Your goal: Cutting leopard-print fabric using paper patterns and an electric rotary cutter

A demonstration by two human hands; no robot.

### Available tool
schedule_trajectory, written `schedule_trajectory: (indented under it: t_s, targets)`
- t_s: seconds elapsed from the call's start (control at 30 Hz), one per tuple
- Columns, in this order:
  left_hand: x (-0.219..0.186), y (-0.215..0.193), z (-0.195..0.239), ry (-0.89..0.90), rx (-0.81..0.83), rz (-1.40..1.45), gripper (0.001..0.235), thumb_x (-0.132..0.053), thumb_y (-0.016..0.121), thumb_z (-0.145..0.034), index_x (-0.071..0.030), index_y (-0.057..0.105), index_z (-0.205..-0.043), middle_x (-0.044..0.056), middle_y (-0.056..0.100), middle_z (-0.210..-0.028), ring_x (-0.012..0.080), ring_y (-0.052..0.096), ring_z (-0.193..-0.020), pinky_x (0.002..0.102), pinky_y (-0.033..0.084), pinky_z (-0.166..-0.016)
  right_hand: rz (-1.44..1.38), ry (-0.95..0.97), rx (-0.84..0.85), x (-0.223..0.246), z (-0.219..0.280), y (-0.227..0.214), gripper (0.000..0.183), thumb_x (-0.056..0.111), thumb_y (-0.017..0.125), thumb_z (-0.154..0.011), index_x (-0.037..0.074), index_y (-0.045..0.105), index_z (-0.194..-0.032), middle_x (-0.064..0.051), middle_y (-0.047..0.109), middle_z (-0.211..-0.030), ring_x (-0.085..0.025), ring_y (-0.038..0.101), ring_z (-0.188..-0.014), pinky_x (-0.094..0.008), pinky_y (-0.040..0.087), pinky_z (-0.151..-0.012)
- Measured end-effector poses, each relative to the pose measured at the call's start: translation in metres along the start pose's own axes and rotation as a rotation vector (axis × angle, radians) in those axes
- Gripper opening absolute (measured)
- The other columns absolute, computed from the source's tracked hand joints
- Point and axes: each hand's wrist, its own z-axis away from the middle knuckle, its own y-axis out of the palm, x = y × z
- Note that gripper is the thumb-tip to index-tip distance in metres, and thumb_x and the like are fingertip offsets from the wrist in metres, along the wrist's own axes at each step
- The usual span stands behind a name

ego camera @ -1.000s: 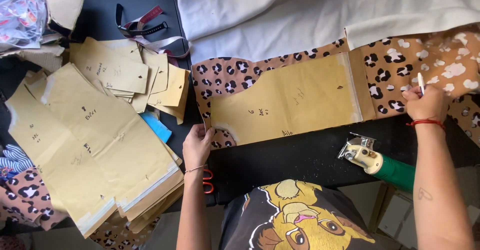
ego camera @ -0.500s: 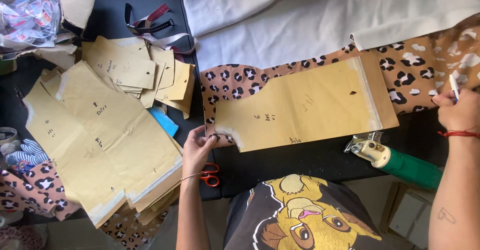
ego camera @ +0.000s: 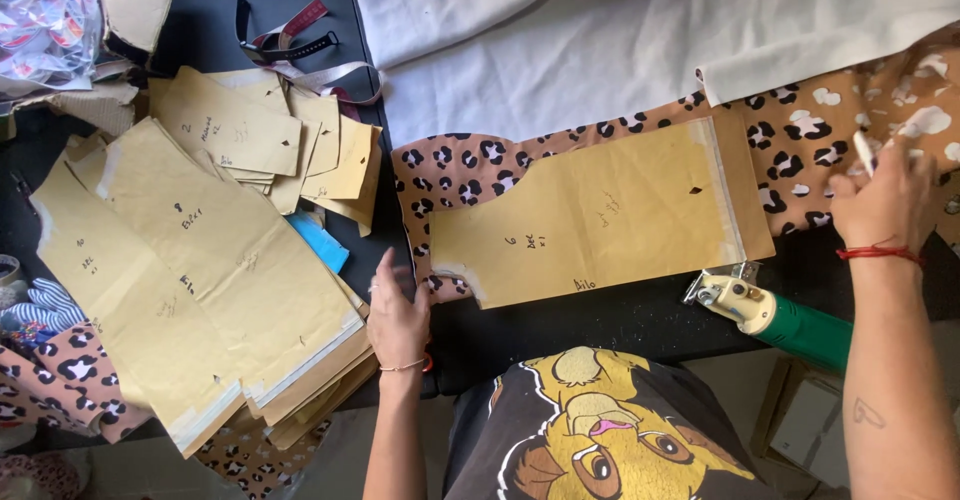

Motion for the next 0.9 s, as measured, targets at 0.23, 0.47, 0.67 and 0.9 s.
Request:
schedule_trajectory:
  t_s: [0.23, 0.47, 0.67, 0.9]
  targets:
    - [-0.044, 0.019, -0.003, 0.633, -0.094, -0.013, 0.021, -0.008, 0.057, -0.075, -0.009, 0.056, -0.096, 0.004, 0.060, -0.092, 0.0153, 0.060, -0.081, 0.029, 0.051, -0.063, -0.552, -0.181, 0.575, 0.115, -0.041, -0.058, 0.019, 0.004, 0.046, -0.091, 0.009, 0.057, -0.107, -0.009, 0.057, -0.084, -0.012, 0.043, -0.051, -0.021, 0.033, -0.036]
    - [-0.032, 0.037, -0.006, 0.366, -0.063, 0.017, 0.046, -0.013, 0.061, -0.062, -0.016, 0.053, -0.107, 0.014, 0.040, -0.107, 0.0342, 0.041, -0.097, 0.043, 0.044, -0.070, -0.685, -0.265, 0.198, 0.123, -0.046, -0.072, 0.036, -0.004, 0.041, -0.087, 0.001, 0.046, -0.122, -0.016, 0.028, -0.136, -0.029, 0.038, -0.114, -0.038, 0.038, -0.087]
    - [0.000, 0.036, -0.019, 0.268, -0.190, 0.183, 0.054, -0.017, 0.067, -0.057, -0.013, 0.049, -0.108, 0.012, 0.046, -0.094, 0.0286, 0.045, -0.091, 0.035, 0.040, -0.077, -0.009, -0.032, 0.431, 0.025, -0.008, 0.012, 0.022, 0.025, 0.051, -0.089, 0.009, 0.063, -0.097, -0.026, 0.063, -0.096, -0.047, 0.056, -0.086, -0.051, 0.043, -0.067]
    - [-0.021, 0.010, -0.039, 0.050, -0.064, 0.421, 0.024, -0.019, 0.061, -0.069, -0.011, 0.059, -0.092, 0.001, 0.065, -0.082, 0.0111, 0.062, -0.076, 0.024, 0.048, -0.067, -0.404, 0.009, 0.327, 0.014, 0.016, 0.035, 0.048, 0.022, 0.078, -0.074, -0.007, 0.059, -0.107, -0.018, 0.059, -0.088, -0.028, 0.054, -0.079, -0.039, 0.044, -0.066]
